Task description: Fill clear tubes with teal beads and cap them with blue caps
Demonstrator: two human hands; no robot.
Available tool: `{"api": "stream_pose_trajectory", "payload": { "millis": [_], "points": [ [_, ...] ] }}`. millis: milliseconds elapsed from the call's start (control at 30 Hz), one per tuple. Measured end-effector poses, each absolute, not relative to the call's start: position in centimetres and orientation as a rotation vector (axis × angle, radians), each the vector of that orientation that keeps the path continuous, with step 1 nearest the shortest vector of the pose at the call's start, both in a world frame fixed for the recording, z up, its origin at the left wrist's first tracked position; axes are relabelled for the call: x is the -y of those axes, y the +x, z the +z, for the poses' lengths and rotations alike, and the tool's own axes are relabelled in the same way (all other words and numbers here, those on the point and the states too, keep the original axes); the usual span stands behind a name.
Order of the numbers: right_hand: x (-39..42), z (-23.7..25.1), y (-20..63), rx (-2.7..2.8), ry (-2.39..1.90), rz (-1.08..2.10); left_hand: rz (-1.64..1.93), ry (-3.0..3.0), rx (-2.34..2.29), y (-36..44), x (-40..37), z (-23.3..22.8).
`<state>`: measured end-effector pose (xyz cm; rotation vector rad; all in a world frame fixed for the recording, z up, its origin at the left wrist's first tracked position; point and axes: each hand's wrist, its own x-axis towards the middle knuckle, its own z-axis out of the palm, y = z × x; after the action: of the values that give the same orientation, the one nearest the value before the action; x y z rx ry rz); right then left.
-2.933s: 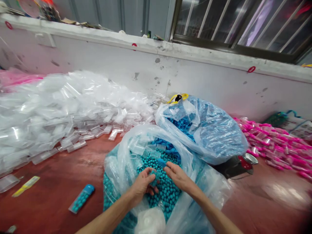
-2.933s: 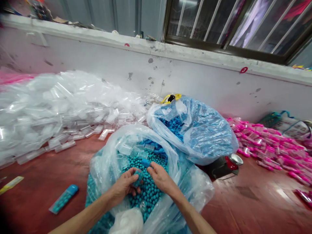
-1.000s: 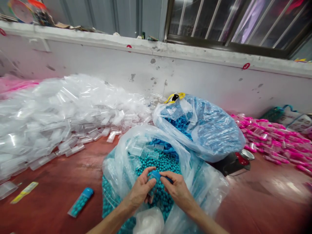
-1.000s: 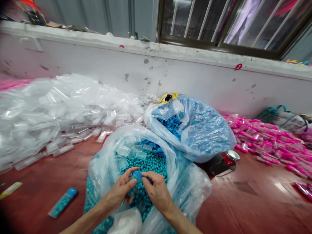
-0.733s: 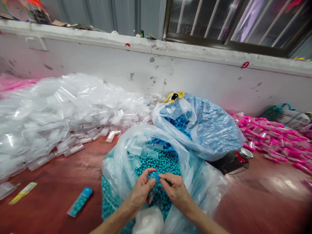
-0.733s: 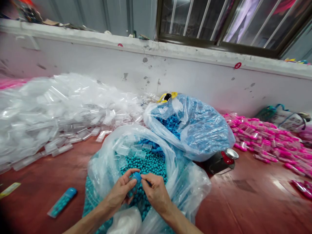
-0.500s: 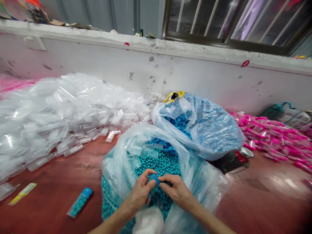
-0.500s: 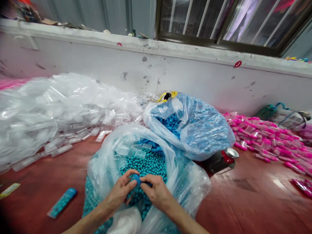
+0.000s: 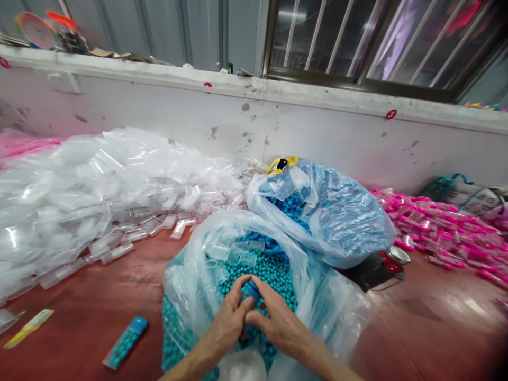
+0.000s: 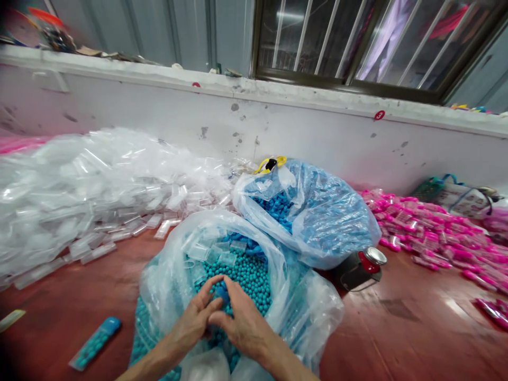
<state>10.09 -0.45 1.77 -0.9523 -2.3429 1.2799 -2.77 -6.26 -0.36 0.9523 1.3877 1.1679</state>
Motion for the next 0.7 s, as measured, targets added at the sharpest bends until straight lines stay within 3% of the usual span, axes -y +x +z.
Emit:
{"api": "stream_pose_trajectory", "payload": {
  "millis": [433,700],
  "points": [
    [2.6,0.9,8.3,2.363,-0.974,0.819,1.335,0.749,-1.302,-1.7,5.5,0.5],
    [3.2,0.2,8.3,2.574,-0.892,1.057,1.176,1.255,-1.625,-4.5,6.9,0.5]
  ]
}}
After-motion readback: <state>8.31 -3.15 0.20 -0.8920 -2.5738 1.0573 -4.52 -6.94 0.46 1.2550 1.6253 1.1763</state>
